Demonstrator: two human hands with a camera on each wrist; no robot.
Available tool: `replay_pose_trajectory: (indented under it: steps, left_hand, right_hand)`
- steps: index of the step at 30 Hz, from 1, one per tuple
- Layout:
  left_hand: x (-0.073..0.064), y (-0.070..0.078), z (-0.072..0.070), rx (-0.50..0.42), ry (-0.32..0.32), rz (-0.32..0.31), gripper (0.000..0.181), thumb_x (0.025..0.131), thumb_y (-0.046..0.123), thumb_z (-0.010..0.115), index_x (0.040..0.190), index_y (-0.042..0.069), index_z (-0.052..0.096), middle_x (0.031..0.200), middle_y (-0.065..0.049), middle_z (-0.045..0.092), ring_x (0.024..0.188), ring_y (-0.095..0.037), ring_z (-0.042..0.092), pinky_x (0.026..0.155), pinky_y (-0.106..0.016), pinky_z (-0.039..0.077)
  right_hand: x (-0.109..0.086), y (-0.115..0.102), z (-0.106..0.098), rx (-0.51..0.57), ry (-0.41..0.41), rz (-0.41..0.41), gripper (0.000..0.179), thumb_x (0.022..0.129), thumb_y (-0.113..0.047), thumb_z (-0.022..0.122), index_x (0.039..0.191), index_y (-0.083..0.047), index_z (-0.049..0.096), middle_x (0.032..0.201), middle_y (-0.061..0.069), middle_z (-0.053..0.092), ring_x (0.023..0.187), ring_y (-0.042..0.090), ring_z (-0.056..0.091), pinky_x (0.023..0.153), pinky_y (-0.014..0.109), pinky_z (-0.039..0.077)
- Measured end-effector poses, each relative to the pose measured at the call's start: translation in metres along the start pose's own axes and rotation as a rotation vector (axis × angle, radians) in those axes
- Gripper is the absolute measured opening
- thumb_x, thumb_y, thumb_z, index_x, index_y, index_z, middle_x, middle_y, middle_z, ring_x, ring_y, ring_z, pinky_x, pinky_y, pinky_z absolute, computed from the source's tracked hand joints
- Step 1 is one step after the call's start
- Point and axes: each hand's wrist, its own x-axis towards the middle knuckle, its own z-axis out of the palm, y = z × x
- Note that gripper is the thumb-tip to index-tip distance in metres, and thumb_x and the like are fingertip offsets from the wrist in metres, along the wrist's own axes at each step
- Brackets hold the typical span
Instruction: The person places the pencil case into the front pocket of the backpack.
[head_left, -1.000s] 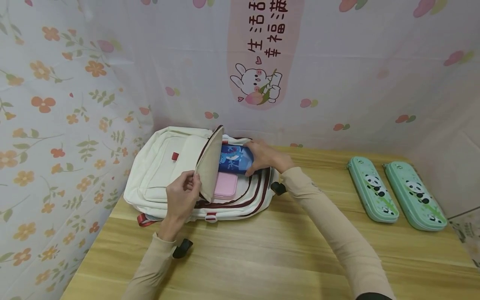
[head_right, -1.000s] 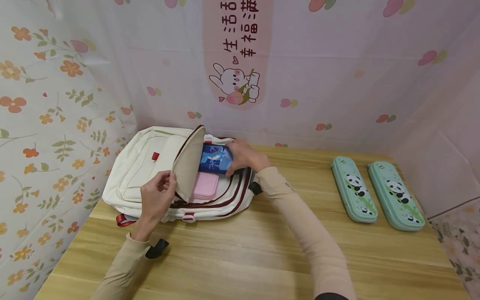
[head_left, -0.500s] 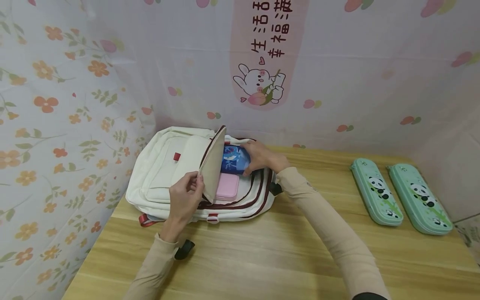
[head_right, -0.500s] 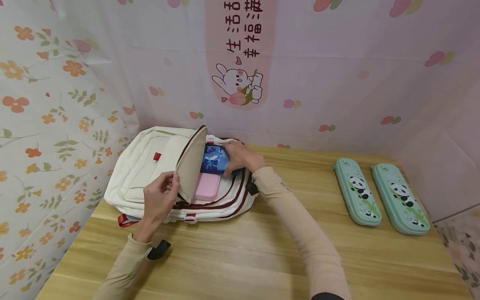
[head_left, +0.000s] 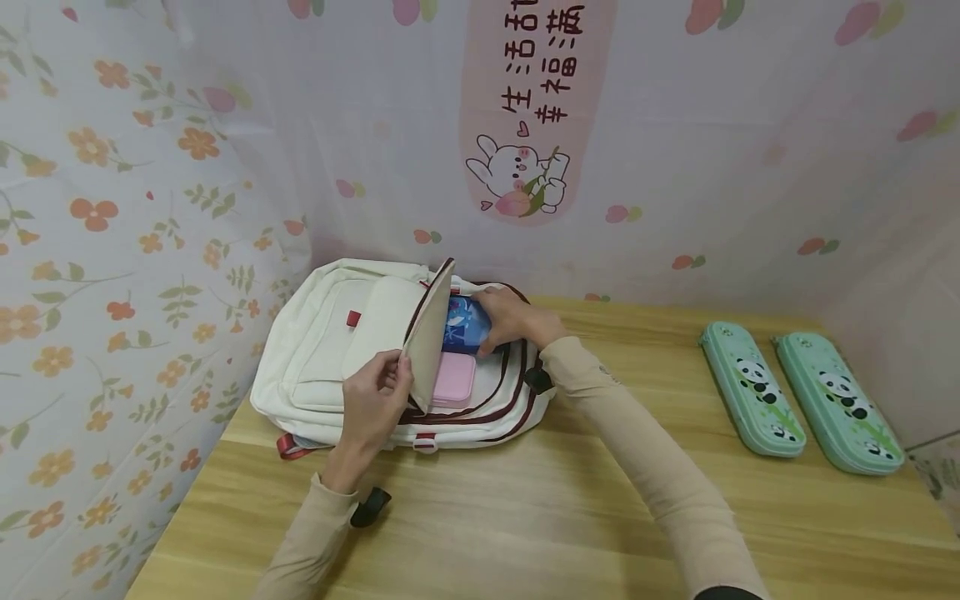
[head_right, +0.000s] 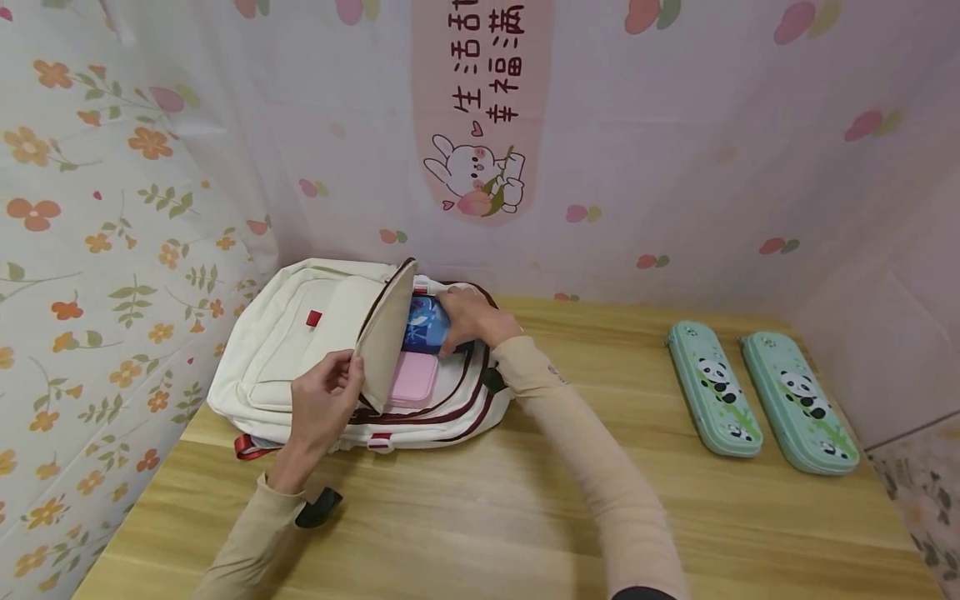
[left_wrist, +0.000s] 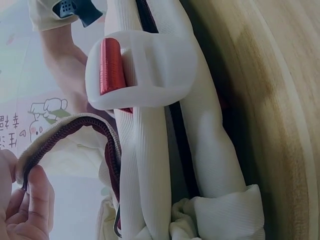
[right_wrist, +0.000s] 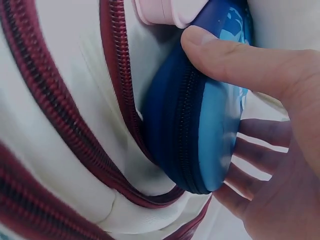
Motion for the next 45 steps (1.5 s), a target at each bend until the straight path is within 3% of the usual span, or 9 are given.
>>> replay_pose_trajectory:
  steps: [9, 16, 21, 30, 32, 39, 45]
  left_hand:
    - [-0.003, 0.001, 0.0, -0.002, -0.013, 0.021, 0.008, 0.088, -0.008, 0.066, 0.095, -0.008, 0.07, 0.071, -0.012, 0.068, 0.056, -0.015, 0.063, 0.054, -0.014, 0.052]
    - [-0.002, 0.0, -0.002, 0.009, -0.007, 0.018, 0.009, 0.087, -0.008, 0.067, 0.096, -0.007, 0.07, 0.071, -0.012, 0.068, 0.055, -0.016, 0.063, 0.054, -0.014, 0.052]
    - [-0.004, -0.001, -0.003, 0.005, -0.005, 0.016, 0.01, 0.087, -0.008, 0.067, 0.097, -0.007, 0.071, 0.071, -0.012, 0.069, 0.055, -0.016, 0.063, 0.054, -0.014, 0.052]
    - [-0.006, -0.002, -0.003, 0.009, -0.007, 0.003, 0.01, 0.087, -0.008, 0.067, 0.096, -0.008, 0.07, 0.071, -0.012, 0.069, 0.055, -0.016, 0.062, 0.055, -0.013, 0.052]
    - [-0.005, -0.001, -0.002, 0.012, -0.007, 0.003, 0.01, 0.086, -0.008, 0.068, 0.096, -0.008, 0.07, 0.071, -0.012, 0.069, 0.055, -0.016, 0.062, 0.055, -0.013, 0.052]
    - [-0.005, 0.001, -0.001, 0.01, -0.006, -0.004, 0.01, 0.086, -0.008, 0.068, 0.096, -0.008, 0.07, 0.071, -0.012, 0.069, 0.056, -0.015, 0.062, 0.056, -0.013, 0.052]
    - [-0.006, 0.003, 0.001, 0.002, -0.004, -0.014, 0.01, 0.086, -0.009, 0.068, 0.095, -0.007, 0.071, 0.071, -0.011, 0.069, 0.057, -0.012, 0.061, 0.056, -0.012, 0.051]
  right_hand:
    - [0.003, -0.002, 0.011, 0.008, 0.016, 0.022, 0.109, 0.073, -0.036, 0.091, 0.156, -0.001, 0.031, 0.154, 0.02, 0.044, 0.139, 0.036, 0.046, 0.118, 0.047, 0.037]
    - [-0.005, 0.001, 0.008, 0.013, 0.039, 0.024, 0.108, 0.075, -0.04, 0.088, 0.156, 0.001, 0.03, 0.157, 0.021, 0.04, 0.146, 0.035, 0.038, 0.122, 0.048, 0.03]
    - [-0.019, 0.008, 0.003, 0.001, 0.085, -0.007, 0.1, 0.08, -0.039, 0.084, 0.153, 0.007, 0.034, 0.156, 0.024, 0.042, 0.147, 0.039, 0.035, 0.123, 0.05, 0.026]
    - [-0.051, 0.041, 0.009, 0.179, 0.185, -0.077, 0.088, 0.089, -0.037, 0.073, 0.151, 0.011, 0.033, 0.154, 0.03, 0.039, 0.146, 0.044, 0.034, 0.122, 0.053, 0.028]
    - [-0.064, 0.039, 0.004, 0.194, 0.191, -0.052, 0.083, 0.09, -0.03, 0.072, 0.15, 0.014, 0.034, 0.153, 0.033, 0.039, 0.146, 0.047, 0.034, 0.121, 0.057, 0.028]
    - [-0.095, 0.057, 0.003, 0.264, 0.191, 0.031, 0.081, 0.096, -0.029, 0.069, 0.153, 0.011, 0.028, 0.158, 0.031, 0.031, 0.149, 0.046, 0.027, 0.122, 0.059, 0.026]
    - [-0.117, 0.073, 0.006, 0.303, 0.24, 0.052, 0.08, 0.095, -0.025, 0.07, 0.154, 0.01, 0.028, 0.158, 0.031, 0.031, 0.149, 0.047, 0.026, 0.12, 0.062, 0.026]
